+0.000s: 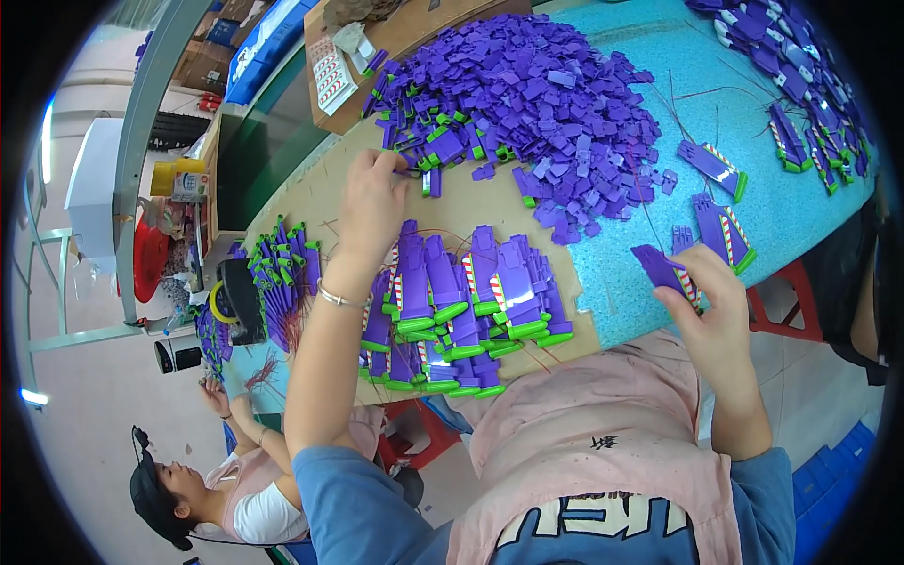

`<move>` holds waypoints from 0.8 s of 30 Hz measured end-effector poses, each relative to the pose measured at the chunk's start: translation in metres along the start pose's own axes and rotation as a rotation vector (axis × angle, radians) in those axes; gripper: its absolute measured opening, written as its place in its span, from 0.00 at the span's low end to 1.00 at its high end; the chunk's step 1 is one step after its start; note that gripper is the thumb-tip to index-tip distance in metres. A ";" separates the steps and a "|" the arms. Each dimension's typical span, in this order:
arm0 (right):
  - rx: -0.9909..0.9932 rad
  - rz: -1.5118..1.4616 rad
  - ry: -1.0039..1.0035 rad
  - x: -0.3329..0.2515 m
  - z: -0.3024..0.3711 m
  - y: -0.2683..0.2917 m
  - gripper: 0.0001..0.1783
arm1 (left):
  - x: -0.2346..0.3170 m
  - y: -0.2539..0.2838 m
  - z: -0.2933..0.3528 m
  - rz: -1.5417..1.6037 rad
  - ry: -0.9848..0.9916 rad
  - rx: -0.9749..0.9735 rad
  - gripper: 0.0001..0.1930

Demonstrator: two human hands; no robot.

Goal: The person assembles plastic toy parts by fitting pieces together by hand and stacking the assembled items on the table.

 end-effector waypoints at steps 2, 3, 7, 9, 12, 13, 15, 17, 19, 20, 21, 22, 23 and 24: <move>-0.036 -0.357 -0.308 -0.008 0.007 -0.005 0.23 | -0.007 -0.001 -0.002 -0.020 -0.042 -0.021 0.08; -0.066 -0.713 -0.619 -0.013 0.010 -0.010 0.17 | -0.007 0.000 -0.003 -0.017 -0.042 -0.035 0.07; -0.226 -1.113 -0.880 -0.018 0.009 -0.028 0.11 | 0.045 0.019 0.011 0.395 0.315 -0.039 0.07; -0.262 -1.137 -0.929 -0.020 0.010 -0.041 0.12 | 0.087 0.028 0.032 0.876 0.531 -0.086 0.10; -0.316 -1.190 -0.975 -0.023 0.005 -0.052 0.13 | 0.144 0.046 0.051 1.232 0.683 -0.319 0.18; -0.336 -1.220 -0.970 -0.024 0.004 -0.054 0.14 | 0.150 0.048 0.057 1.260 0.670 -0.386 0.20; -0.320 -1.219 -0.962 -0.025 0.005 -0.055 0.16 | 0.157 0.045 0.067 1.291 0.630 -0.395 0.20; -0.317 -1.190 -0.965 -0.026 0.007 -0.053 0.13 | 0.160 0.044 0.069 1.279 0.686 -0.300 0.17; -0.393 -1.080 -0.894 -0.027 0.013 -0.052 0.12 | 0.156 0.046 0.062 1.140 0.471 -0.398 0.15; -0.467 -0.968 -0.823 -0.028 0.015 -0.051 0.11 | 0.155 0.047 0.059 0.993 0.262 -0.485 0.13; -0.467 -0.970 -0.822 -0.025 0.014 -0.049 0.11 | 0.157 0.048 0.059 0.992 0.261 -0.486 0.13; -0.527 -0.829 -0.764 -0.022 0.012 -0.046 0.10 | 0.158 0.050 0.061 0.987 0.329 -0.464 0.10; -0.585 -0.689 -0.703 -0.020 0.010 -0.045 0.11 | 0.159 0.052 0.061 0.980 0.398 -0.440 0.08; -0.587 -0.691 -0.702 -0.020 0.007 -0.046 0.11 | 0.160 0.053 0.062 1.036 0.619 -0.504 0.07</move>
Point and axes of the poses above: each hand's wrist, its own z-axis away from the middle knuckle, its own y-axis out of the back of the hand, x = y × z, the point moved 1 cm from there along -z, towards the middle knuckle, and after that the axes turned 13 degrees about x, right-handed, at the moved point
